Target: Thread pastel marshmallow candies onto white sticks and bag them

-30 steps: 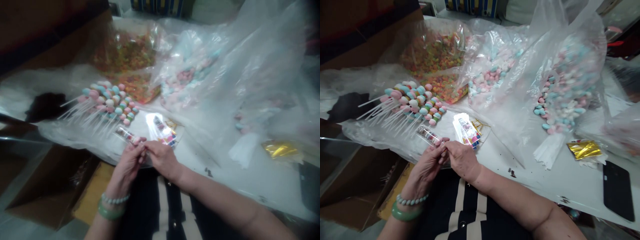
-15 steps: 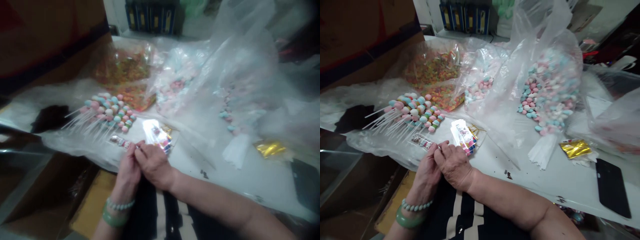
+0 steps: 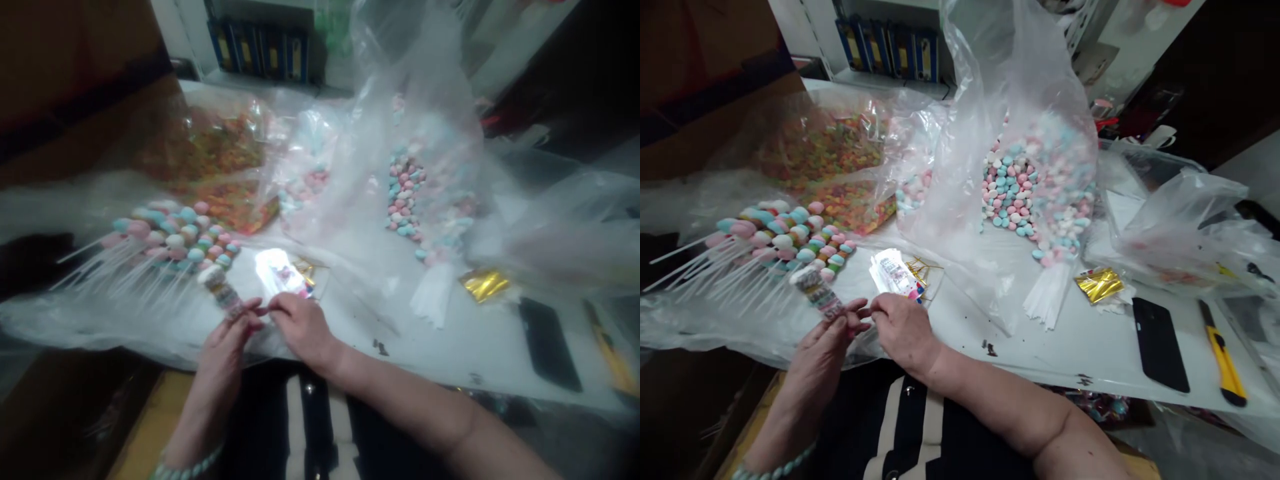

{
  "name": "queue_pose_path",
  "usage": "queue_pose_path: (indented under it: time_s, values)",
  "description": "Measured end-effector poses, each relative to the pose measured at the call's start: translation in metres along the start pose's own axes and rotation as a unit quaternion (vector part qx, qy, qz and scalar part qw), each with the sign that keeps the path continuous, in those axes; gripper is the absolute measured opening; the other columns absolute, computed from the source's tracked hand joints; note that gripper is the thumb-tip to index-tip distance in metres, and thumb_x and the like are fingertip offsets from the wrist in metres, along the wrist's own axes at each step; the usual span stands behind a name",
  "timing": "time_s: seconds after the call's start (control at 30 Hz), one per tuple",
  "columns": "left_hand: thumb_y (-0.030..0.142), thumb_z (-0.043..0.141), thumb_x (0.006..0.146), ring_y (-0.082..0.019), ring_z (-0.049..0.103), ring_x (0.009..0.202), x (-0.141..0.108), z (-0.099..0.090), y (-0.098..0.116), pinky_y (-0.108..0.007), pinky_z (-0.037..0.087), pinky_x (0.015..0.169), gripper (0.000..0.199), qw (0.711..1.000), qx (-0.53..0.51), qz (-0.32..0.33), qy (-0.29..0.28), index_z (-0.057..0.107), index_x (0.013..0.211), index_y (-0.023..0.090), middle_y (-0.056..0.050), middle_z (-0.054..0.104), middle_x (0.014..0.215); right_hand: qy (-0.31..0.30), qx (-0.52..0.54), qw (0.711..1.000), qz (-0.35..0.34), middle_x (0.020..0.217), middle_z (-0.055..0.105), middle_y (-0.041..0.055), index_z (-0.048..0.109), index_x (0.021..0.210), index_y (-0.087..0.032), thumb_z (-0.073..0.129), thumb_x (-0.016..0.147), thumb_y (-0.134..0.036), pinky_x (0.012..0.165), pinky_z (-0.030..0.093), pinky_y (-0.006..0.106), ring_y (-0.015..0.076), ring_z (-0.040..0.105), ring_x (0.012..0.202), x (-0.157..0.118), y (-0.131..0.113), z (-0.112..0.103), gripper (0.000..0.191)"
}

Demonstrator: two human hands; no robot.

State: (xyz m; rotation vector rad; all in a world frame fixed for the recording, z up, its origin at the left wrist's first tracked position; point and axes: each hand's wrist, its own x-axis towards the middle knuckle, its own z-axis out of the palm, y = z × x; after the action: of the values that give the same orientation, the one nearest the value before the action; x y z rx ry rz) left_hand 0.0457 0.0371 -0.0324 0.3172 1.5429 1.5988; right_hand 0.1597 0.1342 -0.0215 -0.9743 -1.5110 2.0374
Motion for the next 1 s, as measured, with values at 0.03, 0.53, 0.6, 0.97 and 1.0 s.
queue_pose_path:
  time_s: [0.03, 0.53, 0.6, 0.97, 1.0]
  values:
    - [0.04, 0.079, 0.071, -0.016, 0.064, 0.085, 0.0, 0.001, 0.001, -0.022, 0.05, 0.075, 0.026, 1.0, 0.014, 0.008, -0.001, 0.071, 0.073, 0.015, -0.007, 0.072, 0.096, 0.016, -0.004, 0.999, -0.029, 0.098, 0.065, 0.0016, 0.064, 0.088, -0.023, 0.072, 0.068, -0.027, 0.071, 0.047, 0.025, 0.0159, 0.059, 0.088, 0.0, -0.003, 0.001, 0.021]
    - [0.043, 0.071, 0.072, -0.008, 0.035, 0.044, 0.003, 0.011, -0.012, -0.021, 0.024, 0.04, 0.026, 0.984, 0.11, 0.021, 0.137, 0.065, 0.071, 0.017, 0.005, 0.044, 0.05, 0.169, -0.346, 0.919, -0.079, 0.093, 0.065, 0.0021, 0.064, 0.088, -0.022, 0.046, 0.089, -0.023, 0.078, 0.045, 0.029, 0.0176, 0.06, 0.089, 0.034, -0.018, -0.061, 0.018]
    - [0.04, 0.072, 0.069, -0.006, 0.029, 0.04, 0.006, 0.013, -0.008, -0.019, 0.018, 0.037, 0.026, 0.99, 0.042, -0.024, 0.133, 0.06, 0.066, 0.017, 0.007, 0.039, 0.046, 0.167, -0.518, 0.837, -0.058, 0.1, 0.064, 0.0057, 0.066, 0.086, -0.021, 0.044, 0.09, -0.018, 0.08, 0.043, 0.03, 0.0199, 0.058, 0.097, 0.044, -0.014, -0.078, 0.022]
    - [0.03, 0.072, 0.062, -0.003, 0.024, 0.032, 0.006, 0.02, 0.009, -0.015, 0.015, 0.029, 0.022, 0.983, -0.086, -0.128, 0.098, 0.055, 0.062, 0.017, 0.009, 0.037, 0.042, 0.203, -0.646, 0.736, 0.003, 0.093, 0.067, 0.0075, 0.063, 0.096, -0.019, 0.038, 0.096, -0.018, 0.066, 0.034, 0.03, 0.021, 0.059, 0.083, 0.034, -0.014, -0.101, 0.025]
    - [0.03, 0.074, 0.061, -0.003, 0.025, 0.032, 0.007, 0.021, 0.008, -0.015, 0.015, 0.029, 0.023, 0.984, -0.088, -0.129, 0.089, 0.056, 0.063, 0.017, 0.009, 0.038, 0.042, 0.203, -0.632, 0.748, -0.006, 0.092, 0.067, 0.0066, 0.063, 0.099, -0.019, 0.04, 0.095, -0.018, 0.066, 0.034, 0.03, 0.0208, 0.059, 0.083, 0.03, -0.016, -0.101, 0.024]
